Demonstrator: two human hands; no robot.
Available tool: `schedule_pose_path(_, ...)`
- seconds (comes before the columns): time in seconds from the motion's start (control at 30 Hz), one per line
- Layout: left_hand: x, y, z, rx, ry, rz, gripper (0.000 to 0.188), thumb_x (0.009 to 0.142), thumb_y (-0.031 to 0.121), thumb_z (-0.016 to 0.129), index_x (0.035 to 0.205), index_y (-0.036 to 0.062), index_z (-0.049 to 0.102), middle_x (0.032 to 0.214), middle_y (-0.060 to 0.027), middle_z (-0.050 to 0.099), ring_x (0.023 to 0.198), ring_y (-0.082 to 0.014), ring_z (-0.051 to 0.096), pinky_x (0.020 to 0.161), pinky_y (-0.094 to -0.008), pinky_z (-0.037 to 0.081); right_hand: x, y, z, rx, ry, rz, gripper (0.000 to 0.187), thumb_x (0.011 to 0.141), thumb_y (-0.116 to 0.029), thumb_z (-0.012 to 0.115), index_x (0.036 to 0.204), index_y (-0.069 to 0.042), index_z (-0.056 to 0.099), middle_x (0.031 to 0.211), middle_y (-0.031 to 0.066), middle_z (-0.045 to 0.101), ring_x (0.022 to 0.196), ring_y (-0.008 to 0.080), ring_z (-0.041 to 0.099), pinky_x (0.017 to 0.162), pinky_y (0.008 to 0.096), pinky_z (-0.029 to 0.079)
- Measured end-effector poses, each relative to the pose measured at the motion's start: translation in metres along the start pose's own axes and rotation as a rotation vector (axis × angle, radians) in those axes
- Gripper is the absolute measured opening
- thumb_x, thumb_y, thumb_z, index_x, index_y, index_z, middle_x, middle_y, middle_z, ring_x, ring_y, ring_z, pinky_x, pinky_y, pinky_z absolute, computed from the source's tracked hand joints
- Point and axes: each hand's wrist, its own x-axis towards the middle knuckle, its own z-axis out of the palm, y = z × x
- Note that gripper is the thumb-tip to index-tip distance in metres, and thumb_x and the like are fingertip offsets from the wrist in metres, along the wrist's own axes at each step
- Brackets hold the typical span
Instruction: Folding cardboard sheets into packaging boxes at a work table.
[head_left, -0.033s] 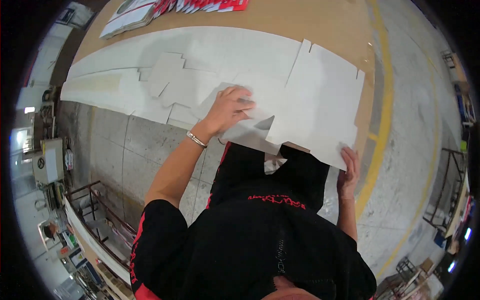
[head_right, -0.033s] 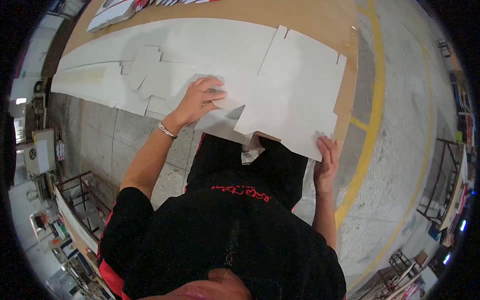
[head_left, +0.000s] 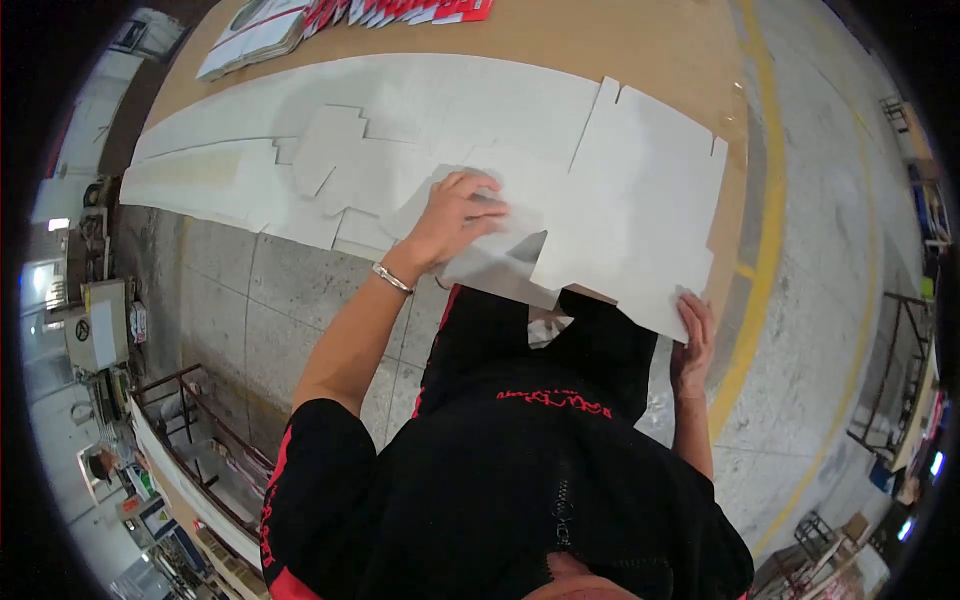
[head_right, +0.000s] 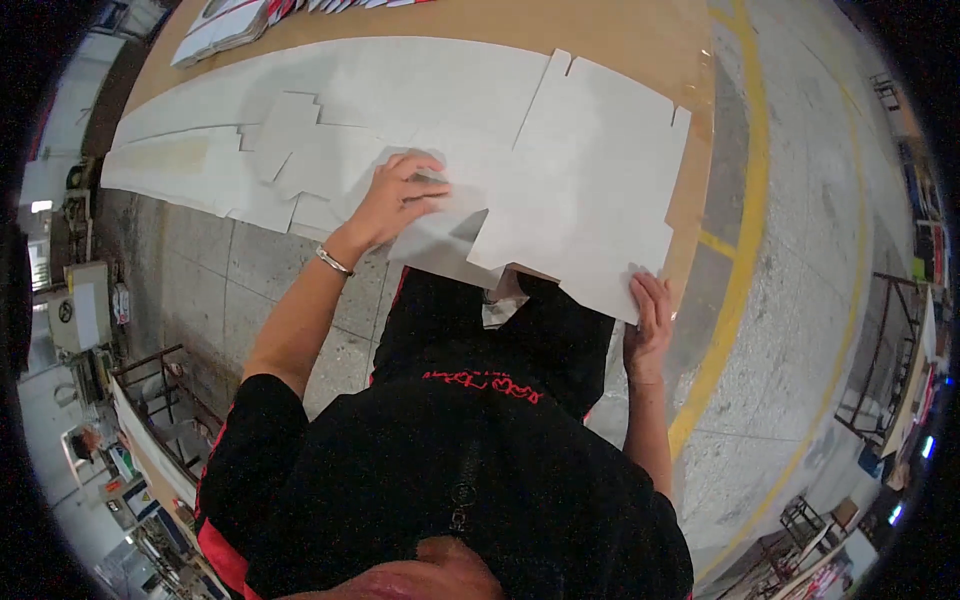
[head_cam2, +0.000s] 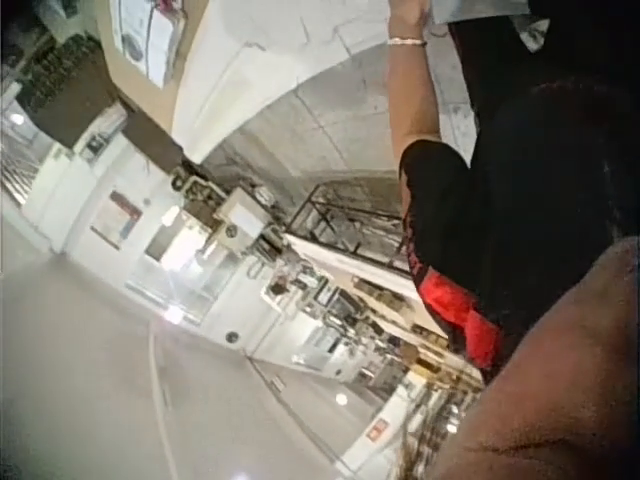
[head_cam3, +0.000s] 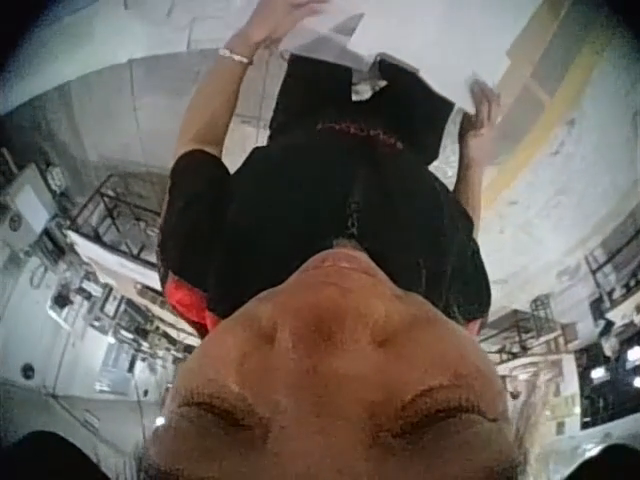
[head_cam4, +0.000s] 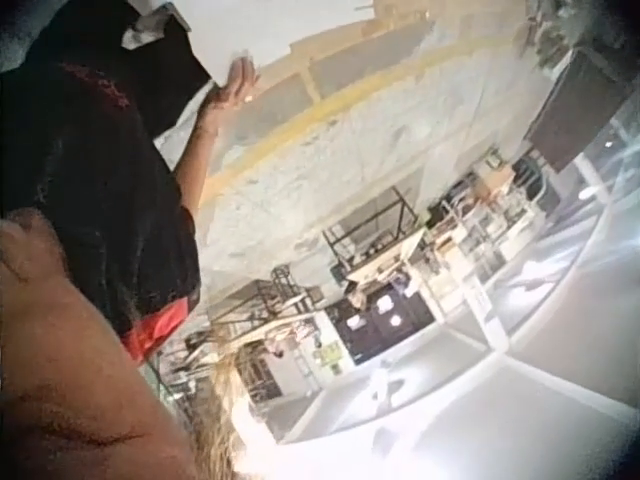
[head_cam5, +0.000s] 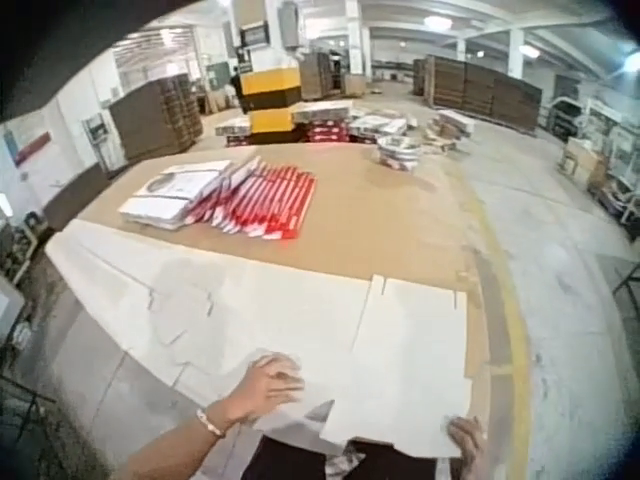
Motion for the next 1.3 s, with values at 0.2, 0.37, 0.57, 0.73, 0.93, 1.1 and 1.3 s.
schedule_pose_path(0.2, 0.021, 0.028, 0.037, 0.059, 0.170, -0.406, 0.027, 0.080, 0.013, 0.066, 0.107, 0.0101, 0.069, 0.119, -0.0097, 0.059, 0.107, -0.0280, 0.053, 0.096, -0.0412, 0.041, 0.000, 0.003, 0.004, -0.146, -0.021, 0.082, 0.057, 0.069, -0.002, 0.072, 0.123, -0.006, 0.053, 0.110, 0.0129, 0.062, 0.108, 0.0315, 0.059, 0.103, 0.0470, 0.040)
schedule_pose_path(0.37, 0.014, 0.037, 0.058, -0.007, -0.085, 0.232, 0.036, 0.077, 0.012, 0.067, 0.112, 0.0035, 0.064, 0.129, -0.0126, 0.054, 0.126, -0.0319, 0.043, 0.108, -0.0452, 0.033, 0.028, -0.012, -0.005, 0.043, 0.046, 0.427, 0.077, 0.073, -0.018, 0.077, 0.140, -0.009, 0.041, 0.099, 0.0077, 0.065, 0.093, 0.0213, 0.059, 0.090, 0.0395, 0.041)
schedule_pose_path(0.57, 0.038, 0.069, 0.096, -0.367, 0.282, -0.281, 0.038, 0.080, 0.017, 0.066, 0.116, 0.0038, 0.062, 0.141, -0.0127, 0.043, 0.136, -0.0345, 0.032, 0.114, -0.0505, 0.022, 0.061, 0.000, 0.017, -0.045, 0.149, 0.560, 0.069, 0.078, -0.032, 0.076, 0.134, -0.006, 0.048, 0.060, 0.0080, 0.059, 0.053, 0.0201, 0.057, 0.054, 0.0361, 0.046)
schedule_pose_path(0.73, 0.051, 0.068, 0.106, 0.260, 0.157, -0.119, 0.045, 0.084, 0.023, 0.063, 0.124, 0.0059, 0.056, 0.144, -0.0125, 0.037, 0.140, -0.0355, 0.023, 0.108, -0.0688, 0.009, 0.084, 0.009, 0.019, -0.149, 0.047, 0.638, 0.060, 0.079, -0.031, 0.075, 0.129, -0.004, 0.055, 0.058, 0.0059, 0.053, 0.053, 0.0148, 0.051, 0.053, 0.0305, 0.043)
schedule_pose_path(0.93, 0.051, 0.062, 0.112, 0.251, -0.148, -0.106, 0.082, 0.082, 0.046, 0.060, 0.146, 0.0046, 0.029, 0.155, -0.0135, 0.023, 0.145, -0.0329, 0.012, 0.103, -0.0748, -0.006, 0.093, 0.003, -0.021, 0.188, 0.147, 0.563, 0.042, 0.089, -0.016, 0.065, 0.125, 0.003, 0.053, 0.102, 0.0091, 0.062, 0.095, 0.0179, 0.058, 0.086, 0.0313, 0.046)
schedule_pose_path(1.1, 0.078, 0.070, 0.132, 0.255, 0.095, -0.083, 0.054, 0.088, 0.027, 0.051, 0.134, -0.0003, 0.045, 0.147, -0.0151, 0.036, 0.142, -0.0333, 0.023, 0.103, -0.0768, 0.002, 0.101, -0.031, -0.019, 0.495, 0.683, 0.276, 0.056, 0.096, -0.022, 0.057, 0.140, 0.003, 0.035, 0.141, 0.0181, 0.043, 0.128, 0.0283, 0.044, 0.107, 0.0395, 0.036)
schedule_pose_path(1.3, 0.072, 0.103, 0.165, 0.241, 0.237, 0.211, 0.052, 0.089, 0.026, 0.049, 0.134, 0.0007, 0.045, 0.147, -0.0161, 0.035, 0.141, -0.0359, 0.023, 0.108, -0.0709, 0.007, 0.067, -0.053, 0.100, 1.106, 0.119, 0.729, 0.052, 0.100, -0.026, 0.046, 0.142, 0.003, 0.035, 0.144, 0.0154, 0.039, 0.128, 0.0256, 0.043, 0.106, 0.0381, 0.035)
